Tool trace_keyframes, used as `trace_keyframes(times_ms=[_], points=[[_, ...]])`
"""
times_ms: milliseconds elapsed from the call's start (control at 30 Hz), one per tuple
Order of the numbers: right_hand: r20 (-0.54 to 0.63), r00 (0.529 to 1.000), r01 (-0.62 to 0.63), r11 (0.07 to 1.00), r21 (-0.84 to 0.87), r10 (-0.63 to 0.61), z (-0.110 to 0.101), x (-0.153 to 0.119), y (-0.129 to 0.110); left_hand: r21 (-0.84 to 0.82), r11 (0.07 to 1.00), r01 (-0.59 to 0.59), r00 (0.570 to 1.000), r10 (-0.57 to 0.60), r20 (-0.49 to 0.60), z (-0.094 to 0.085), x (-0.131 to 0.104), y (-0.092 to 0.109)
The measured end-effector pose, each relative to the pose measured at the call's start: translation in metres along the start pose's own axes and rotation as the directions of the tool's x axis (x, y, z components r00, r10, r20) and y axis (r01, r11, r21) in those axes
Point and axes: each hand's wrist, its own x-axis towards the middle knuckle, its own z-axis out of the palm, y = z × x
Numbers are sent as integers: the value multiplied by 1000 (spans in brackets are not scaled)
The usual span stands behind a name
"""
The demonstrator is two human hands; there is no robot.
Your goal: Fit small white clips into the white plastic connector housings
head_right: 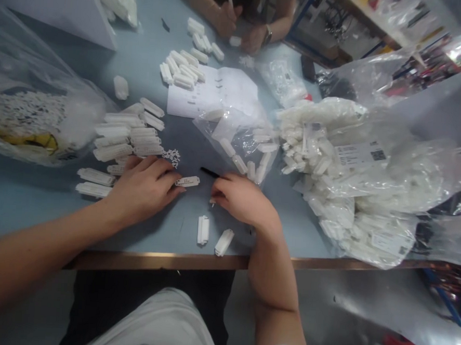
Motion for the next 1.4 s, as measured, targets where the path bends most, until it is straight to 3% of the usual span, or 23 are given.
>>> trace_keyframes(times_ms=[100,267,467,667,767,900,1000,1267,1400], points=[[104,994,45,990,-130,-31,1,-4,2,-3,1000,4,1000,-4,9,-1,1,-1],[95,993,90,975,-202,-72,11,0,0,18,1000,-4,1000,4,9,-1,3,-1],[102,992,97,977,-190,-78,8,1,-8,20,1000,-11,1000,11,5,-1,2,0],[-117,992,-49,998,40,54,8,0,-12,10,1000,-26,1000,26,-10,-1,2,1],[-237,969,-30,984,178,73,12,2,-12,11,999,-32,999,33,-12,0,0,1],[-305,950,21,957,288,71,20,6,-13,2,1000,-29,1000,29,-3,-1,0,3],[-345,937,45,965,258,49,26,10,-14,-9,1000,-25,1000,25,7,-2,0,3],[-431,892,135,991,-24,-132,37,14,-15,-33,999,-21,1000,20,-16,-2,0,5],[-421,887,171,982,-86,-191,38,15,-14,-9,999,-35,999,35,-20,-3,0,7]])
